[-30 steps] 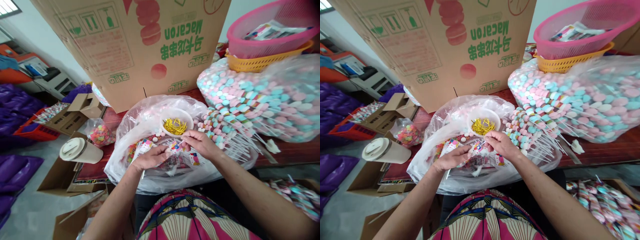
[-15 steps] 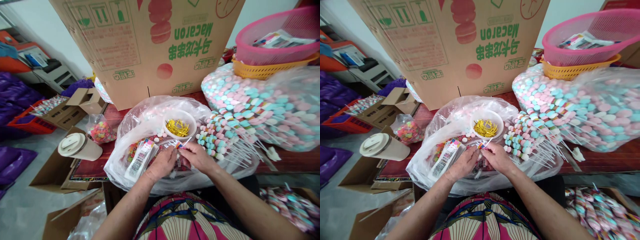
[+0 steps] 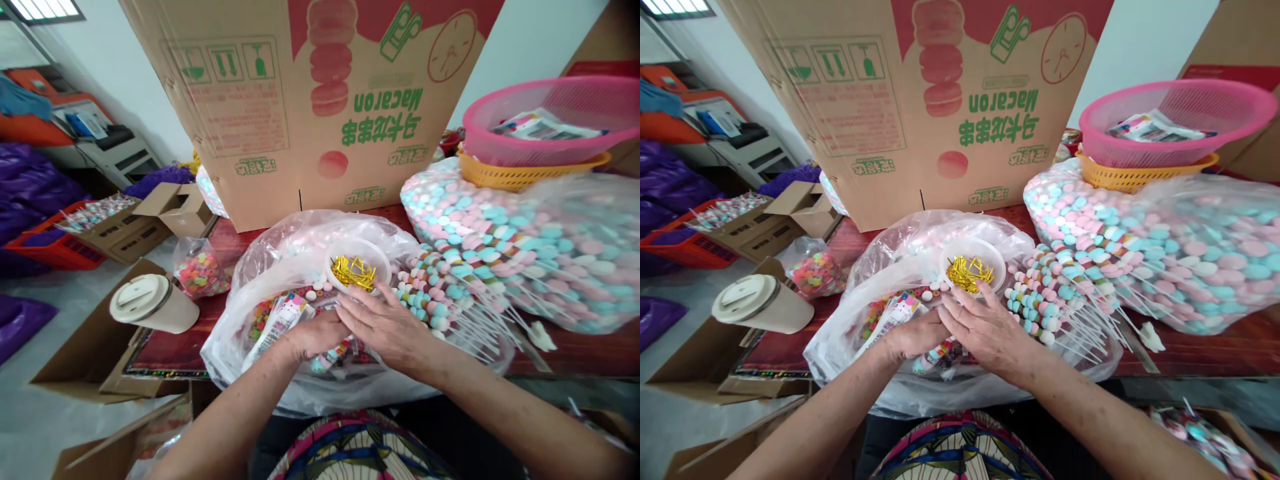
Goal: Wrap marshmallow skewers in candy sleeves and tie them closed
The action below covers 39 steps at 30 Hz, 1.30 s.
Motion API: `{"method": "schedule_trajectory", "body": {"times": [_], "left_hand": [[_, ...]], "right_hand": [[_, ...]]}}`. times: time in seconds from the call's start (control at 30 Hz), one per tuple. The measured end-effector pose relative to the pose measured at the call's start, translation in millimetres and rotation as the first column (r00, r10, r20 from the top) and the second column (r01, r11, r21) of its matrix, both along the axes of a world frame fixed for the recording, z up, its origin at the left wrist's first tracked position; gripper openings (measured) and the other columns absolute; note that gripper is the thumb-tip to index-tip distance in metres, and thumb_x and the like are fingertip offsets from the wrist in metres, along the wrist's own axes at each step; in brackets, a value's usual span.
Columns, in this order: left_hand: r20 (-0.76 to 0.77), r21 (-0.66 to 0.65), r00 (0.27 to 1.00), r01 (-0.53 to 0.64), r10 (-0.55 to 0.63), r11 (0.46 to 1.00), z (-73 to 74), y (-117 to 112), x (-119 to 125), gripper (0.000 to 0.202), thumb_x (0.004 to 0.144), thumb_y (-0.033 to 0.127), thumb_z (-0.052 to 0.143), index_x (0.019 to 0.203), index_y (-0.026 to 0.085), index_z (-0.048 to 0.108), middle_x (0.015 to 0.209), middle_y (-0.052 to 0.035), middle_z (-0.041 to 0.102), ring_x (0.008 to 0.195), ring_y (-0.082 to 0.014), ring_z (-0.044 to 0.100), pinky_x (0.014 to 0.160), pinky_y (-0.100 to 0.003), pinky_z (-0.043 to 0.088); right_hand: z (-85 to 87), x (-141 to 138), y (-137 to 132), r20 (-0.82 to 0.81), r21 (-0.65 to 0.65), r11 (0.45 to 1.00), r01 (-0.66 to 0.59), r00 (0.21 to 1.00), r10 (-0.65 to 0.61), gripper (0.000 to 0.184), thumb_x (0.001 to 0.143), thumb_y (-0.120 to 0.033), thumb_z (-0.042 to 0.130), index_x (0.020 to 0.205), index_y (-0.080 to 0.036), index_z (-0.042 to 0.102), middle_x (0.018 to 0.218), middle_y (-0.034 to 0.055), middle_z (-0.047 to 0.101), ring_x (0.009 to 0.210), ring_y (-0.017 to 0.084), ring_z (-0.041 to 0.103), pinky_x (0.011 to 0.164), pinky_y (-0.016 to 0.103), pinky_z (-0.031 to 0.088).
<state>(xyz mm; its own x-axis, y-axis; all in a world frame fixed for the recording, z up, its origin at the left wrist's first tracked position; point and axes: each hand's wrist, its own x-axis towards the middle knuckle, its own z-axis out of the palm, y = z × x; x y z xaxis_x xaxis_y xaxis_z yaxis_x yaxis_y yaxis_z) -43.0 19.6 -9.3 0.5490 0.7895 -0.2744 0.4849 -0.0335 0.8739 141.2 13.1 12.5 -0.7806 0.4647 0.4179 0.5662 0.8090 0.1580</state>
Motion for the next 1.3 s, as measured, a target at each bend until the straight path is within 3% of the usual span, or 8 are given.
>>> {"method": "schedule_trajectory", "body": {"times": [0.2,0.33,0.43,0.53,0.57,0.67,0.8,1.3], "left_hand": [[-0.168,0.036,0.928,0.342,-0.332,0.939,20.7,2,-3,0.022,0.086,0.029,0.046,0.077,0.017,0.06,0.071,-0.0007,0.061,0.065,-0.0146,0.054,0.061,-0.024,0.043],[-0.458,0.578,0.874,0.432,-0.162,0.692,22.9,-8,-8,0.013,0.083,0.014,0.049,0.081,0.014,0.062,0.079,-0.0092,0.064,0.074,-0.0216,0.058,0.071,-0.033,0.045],[-0.33,0.761,0.943,0.286,-0.033,0.582,16.0,-15,-16,0.018,0.086,0.015,0.046,0.086,0.015,0.064,0.08,-0.0105,0.065,0.075,-0.0215,0.058,0.073,-0.034,0.045],[0.072,0.634,0.964,-0.243,0.257,0.734,3.7,-17,-18,0.02,0.085,0.023,0.049,0.075,0.017,0.066,0.071,-0.0055,0.063,0.068,-0.0178,0.057,0.067,-0.029,0.044],[0.212,0.472,0.895,-0.445,0.392,0.762,-0.3,-17,-17,0.021,0.084,0.027,0.053,0.07,0.017,0.065,0.065,-0.003,0.06,0.063,-0.0161,0.055,0.063,-0.027,0.042],[0.42,-0.152,0.564,-0.729,0.711,0.667,-7.4,-17,-9,0.025,0.071,0.034,0.067,0.056,0.017,0.06,0.049,0.0035,0.049,0.048,-0.01,0.045,0.05,-0.022,0.035],[0.418,-0.508,0.364,-0.666,0.832,0.547,-4.4,-18,-5,0.029,0.057,0.036,0.077,0.053,0.015,0.057,0.047,0.0054,0.048,0.04,-0.0051,0.037,0.043,-0.019,0.029],[0.481,-0.577,0.361,-0.556,0.799,0.598,9.1,1,24,0.025,0.054,0.034,0.076,0.061,0.012,0.066,0.048,0.0001,0.057,0.04,-0.0085,0.048,0.04,-0.019,0.029]], "right_hand": [[-15.6,4,-7,0.131,-0.333,0.942,-0.034,0.988,0.082,0.023,0.084,-0.01,0.04,0.08,-0.012,0.062,0.07,0.0099,0.063,0.072,0.022,0.058,0.091,0.05,0.04],[-10.1,-5,-13,-0.026,-0.94,0.337,0.06,0.969,-0.245,0.024,0.083,-0.019,0.035,0.064,-0.02,0.049,0.046,-0.0009,0.048,0.049,0.017,0.052,0.062,0.034,0.048],[10.1,-10,8,-0.035,-0.999,-0.028,-0.046,0.952,-0.303,0.028,0.086,-0.024,0.029,0.065,-0.022,0.046,0.036,-0.0066,0.034,0.038,0.014,0.048,0.05,0.027,0.046],[21.7,-14,55,0.019,-0.979,0.183,0.095,0.925,-0.378,0.031,0.092,-0.035,0.036,0.081,-0.018,0.059,0.061,0.0008,0.063,0.055,0.014,0.06,0.055,0.025,0.047],[19.7,-16,72,0.082,-0.9,0.357,0.249,0.903,-0.422,0.029,0.092,-0.035,0.04,0.083,-0.018,0.062,0.074,0.0031,0.067,0.063,0.014,0.062,0.059,0.025,0.048],[-1.4,-22,111,0.202,-0.785,0.441,0.435,0.853,-0.482,0.018,0.089,-0.031,0.056,0.087,-0.015,0.064,0.091,0.0083,0.066,0.08,0.016,0.062,0.072,0.029,0.05],[-28.2,-20,127,0.291,-0.736,0.447,0.508,0.834,-0.468,0.023,0.091,-0.036,0.054,0.1,-0.016,0.061,0.1,0.0048,0.063,0.084,0.014,0.061,0.076,0.033,0.052],[-16.0,18,115,-0.118,-0.72,0.602,0.345,0.794,-0.597,0.018,0.073,-0.016,0.051,0.057,-0.019,0.059,0.059,-0.0002,0.057,0.061,0.014,0.051,0.059,0.024,0.037]]}}
